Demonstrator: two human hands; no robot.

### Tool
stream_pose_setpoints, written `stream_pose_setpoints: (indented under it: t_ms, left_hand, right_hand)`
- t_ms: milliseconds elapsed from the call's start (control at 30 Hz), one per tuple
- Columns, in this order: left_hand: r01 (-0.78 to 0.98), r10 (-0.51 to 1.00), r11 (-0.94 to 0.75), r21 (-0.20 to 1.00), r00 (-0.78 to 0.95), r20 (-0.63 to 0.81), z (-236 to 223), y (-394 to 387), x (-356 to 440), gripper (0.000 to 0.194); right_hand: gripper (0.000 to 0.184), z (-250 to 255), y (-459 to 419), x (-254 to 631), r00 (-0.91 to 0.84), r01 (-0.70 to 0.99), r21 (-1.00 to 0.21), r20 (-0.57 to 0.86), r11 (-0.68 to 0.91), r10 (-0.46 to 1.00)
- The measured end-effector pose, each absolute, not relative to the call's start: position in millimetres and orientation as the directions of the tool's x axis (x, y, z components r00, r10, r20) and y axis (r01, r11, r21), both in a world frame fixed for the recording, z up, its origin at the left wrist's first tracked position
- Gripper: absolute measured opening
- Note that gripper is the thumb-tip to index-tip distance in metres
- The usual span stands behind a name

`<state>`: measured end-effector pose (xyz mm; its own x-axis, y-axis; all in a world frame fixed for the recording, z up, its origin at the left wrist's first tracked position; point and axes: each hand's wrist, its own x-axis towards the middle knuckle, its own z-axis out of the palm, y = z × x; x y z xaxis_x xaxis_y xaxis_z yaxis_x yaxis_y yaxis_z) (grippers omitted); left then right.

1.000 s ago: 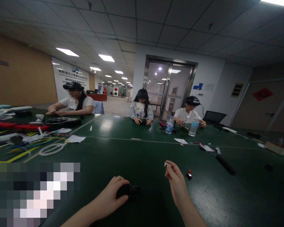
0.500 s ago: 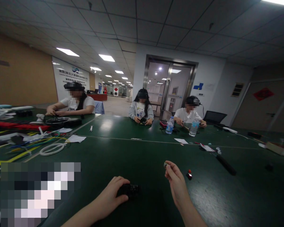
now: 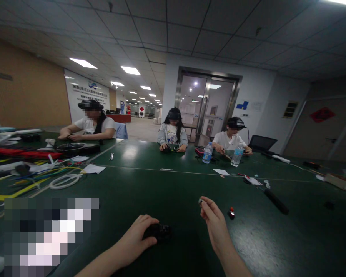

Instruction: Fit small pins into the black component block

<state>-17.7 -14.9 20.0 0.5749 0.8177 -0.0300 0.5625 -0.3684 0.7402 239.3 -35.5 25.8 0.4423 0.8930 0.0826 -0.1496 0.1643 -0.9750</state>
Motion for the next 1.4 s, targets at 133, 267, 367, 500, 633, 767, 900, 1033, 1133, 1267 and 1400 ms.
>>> stream_pose_setpoints:
  t_ms: [133,267,367,500,633,767,900,1033,1133,1267,1400]
  left_hand:
    - [0.561,0.82,-0.37,0.74,0.572,-0.024,20.3,-14.6,-18.0,0.04]
    - [0.558,0.826,-0.371,0.742,0.563,-0.011,17.9,-14.1,-17.5,0.039]
    - [0.56,0.824,-0.371,0.741,0.567,-0.016,19.0,-14.8,-17.3,0.04]
    - [0.561,0.818,-0.37,0.741,0.575,-0.028,22.7,-15.7,-17.8,0.04]
    - [0.569,0.819,-0.357,0.741,0.573,-0.044,23.1,-15.5,-18.0,0.04]
    - [0.574,0.815,-0.387,0.722,0.578,-0.023,20.8,-14.9,-17.0,0.04]
    - [0.569,0.808,-0.402,0.718,0.589,-0.015,20.2,-14.5,-16.5,0.041]
    - [0.574,0.81,-0.406,0.712,0.586,-0.011,21.0,-15.4,-16.4,0.041]
    - [0.58,0.814,-0.402,0.709,0.581,-0.014,21.4,-16.8,-16.0,0.04]
    - [0.582,0.817,-0.407,0.704,0.577,-0.005,20.2,-16.8,-15.5,0.039]
    - [0.575,0.813,-0.427,0.699,0.582,0.018,18.2,-14.9,-15.0,0.04]
  right_hand:
    - [0.035,23.0,-33.8,241.0,0.438,-0.161,-0.975,0.068,0.153,0.896]
    - [0.034,20.2,-32.9,242.3,0.434,-0.147,-0.98,0.058,0.134,0.899]
    - [0.034,20.2,-33.6,241.9,0.425,-0.14,-0.982,0.052,0.123,0.904]
    - [0.037,18.8,-33.7,241.5,0.421,-0.136,-0.984,0.044,0.111,0.906]
    - [0.037,15.9,-33.0,240.9,0.411,-0.101,-0.989,0.054,0.104,0.91]
    - [0.04,18.7,-34.2,237.2,0.395,-0.051,-0.994,0.072,0.1,0.916]
    - [0.042,25.3,-37.2,231.7,0.36,-0.021,-0.995,0.081,0.095,0.93]
    - [0.04,25.5,-38.4,227.5,0.29,0.014,-0.995,0.099,0.099,0.952]
    - [0.038,21.7,-38.1,224.3,0.23,0.069,-0.994,0.1,0.086,0.968]
    - [0.033,18.4,-39.2,217.0,0.133,0.172,-0.982,0.098,0.074,0.986]
    - [0.027,19.3,-43.8,206.2,0.041,0.275,-0.958,0.101,0.086,0.994]
